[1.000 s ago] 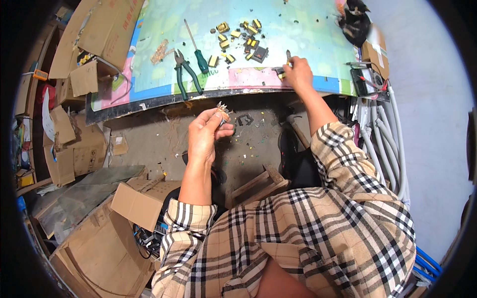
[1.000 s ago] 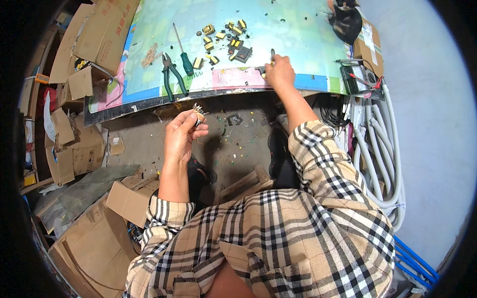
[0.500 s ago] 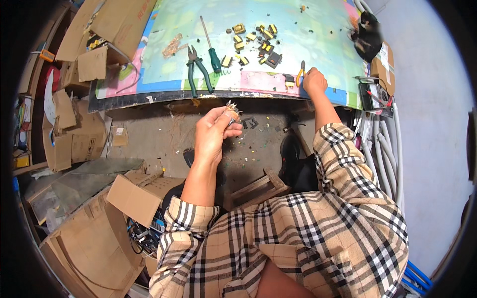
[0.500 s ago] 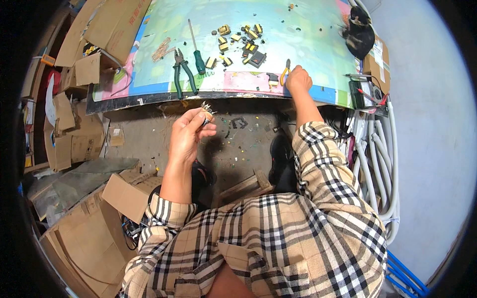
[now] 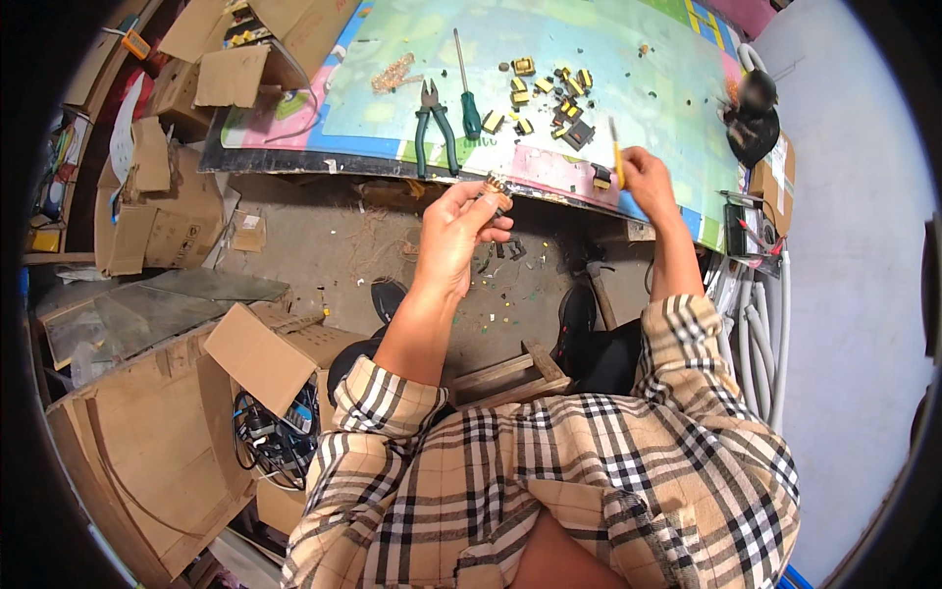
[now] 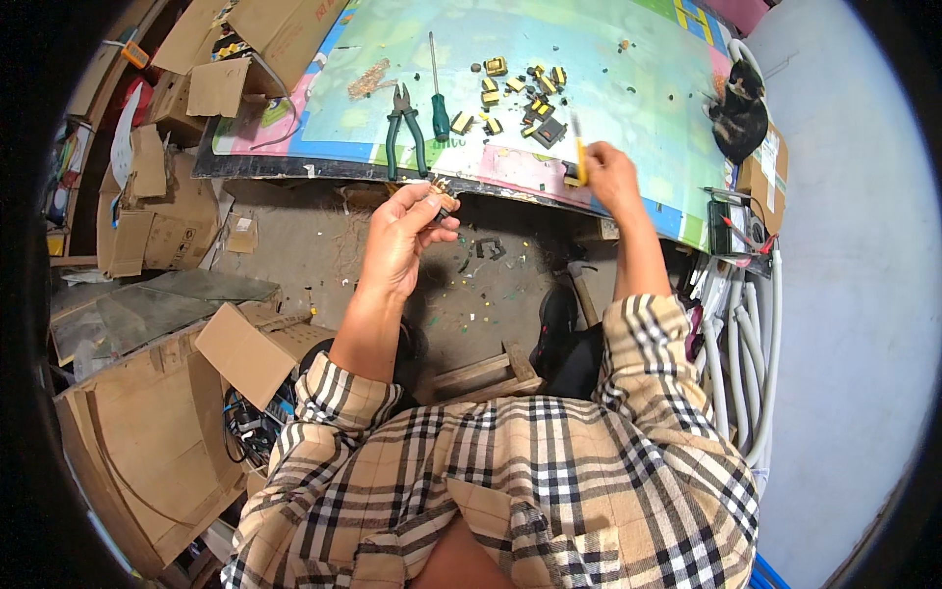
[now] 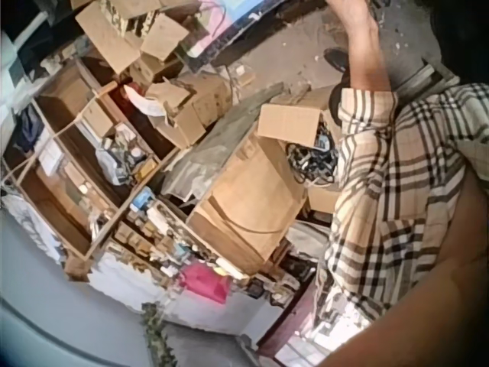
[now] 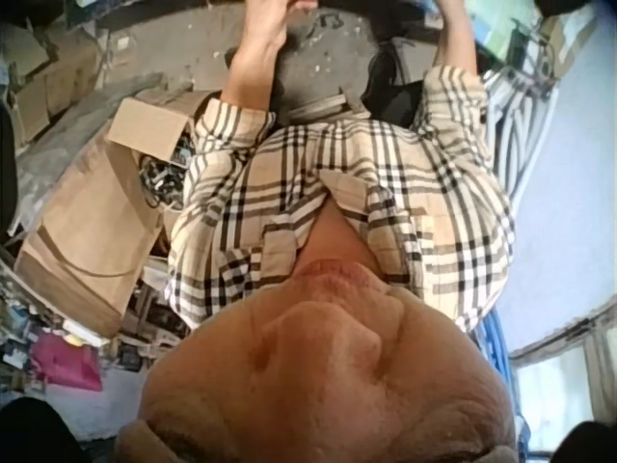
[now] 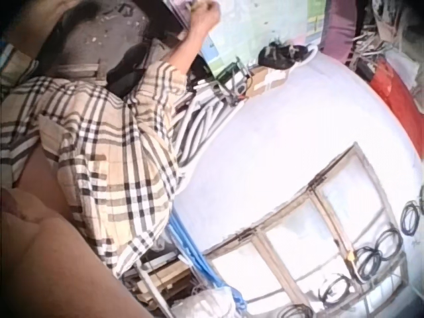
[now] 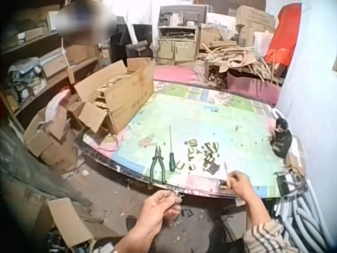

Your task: The person works at a cluttered workbench, using pliers and a hammer to strip wires and break apart small yellow and black electronic components. They repeatedly twist wires, cut with pliers, and strike components with a hammer, placing broken pieces on the table.

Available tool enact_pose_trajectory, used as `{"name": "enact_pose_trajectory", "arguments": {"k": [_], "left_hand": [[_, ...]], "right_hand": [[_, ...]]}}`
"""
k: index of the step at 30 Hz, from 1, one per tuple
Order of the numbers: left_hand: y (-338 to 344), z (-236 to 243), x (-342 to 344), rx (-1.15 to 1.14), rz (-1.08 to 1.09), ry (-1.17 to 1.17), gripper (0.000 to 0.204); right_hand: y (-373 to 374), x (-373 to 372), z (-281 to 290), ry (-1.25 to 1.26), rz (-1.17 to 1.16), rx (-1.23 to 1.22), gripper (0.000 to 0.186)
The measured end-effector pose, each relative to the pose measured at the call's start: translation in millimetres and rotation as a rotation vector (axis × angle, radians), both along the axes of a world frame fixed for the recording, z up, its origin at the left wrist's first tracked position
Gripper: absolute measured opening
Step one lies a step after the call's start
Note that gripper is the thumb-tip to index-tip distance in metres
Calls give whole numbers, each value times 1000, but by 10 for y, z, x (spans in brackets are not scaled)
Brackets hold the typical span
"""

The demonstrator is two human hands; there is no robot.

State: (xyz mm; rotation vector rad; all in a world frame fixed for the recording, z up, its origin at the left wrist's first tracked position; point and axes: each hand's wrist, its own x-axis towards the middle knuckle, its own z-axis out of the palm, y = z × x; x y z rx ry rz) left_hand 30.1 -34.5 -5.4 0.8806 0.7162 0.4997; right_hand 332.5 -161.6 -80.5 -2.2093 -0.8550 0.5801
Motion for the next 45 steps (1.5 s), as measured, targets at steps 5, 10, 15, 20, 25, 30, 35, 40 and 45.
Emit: {"name": "enact_pose_trajectory", "arguments": {"k": [5,10,15,20,25,30,35,40,45], "left_hand": [[81,99,-35,-117,-141,-228,24],[140,50,-102,-197,-249,-306,23],[129,10,-123,-184,-171,-221,16],[79,18,-102,-154,-157,-157,14],[19,55,-56,-70,-128,-97,20],[27,70,-65,114,-57,1,18],[145,114,-137,83,90,148,19],[182,50,-159,-38,80,72,17],[157,48,-140,-7,70,91,17]], "right_hand": [[173,-1252,623,1129,297,289,24],[276,-1529,628,1297,412,286,25],[274,-1546,557,1364,356,342,46],[209,-1595,618,1423,431,224,27],[232,-1659,432,1321,426,252,22],[271,-1636,594,1319,357,157,24],[228,-1552,530,1158,324,266,31],[170,-1601,668,1366,508,276,36],[177,-1594,662,1436,519,251,36]]}}
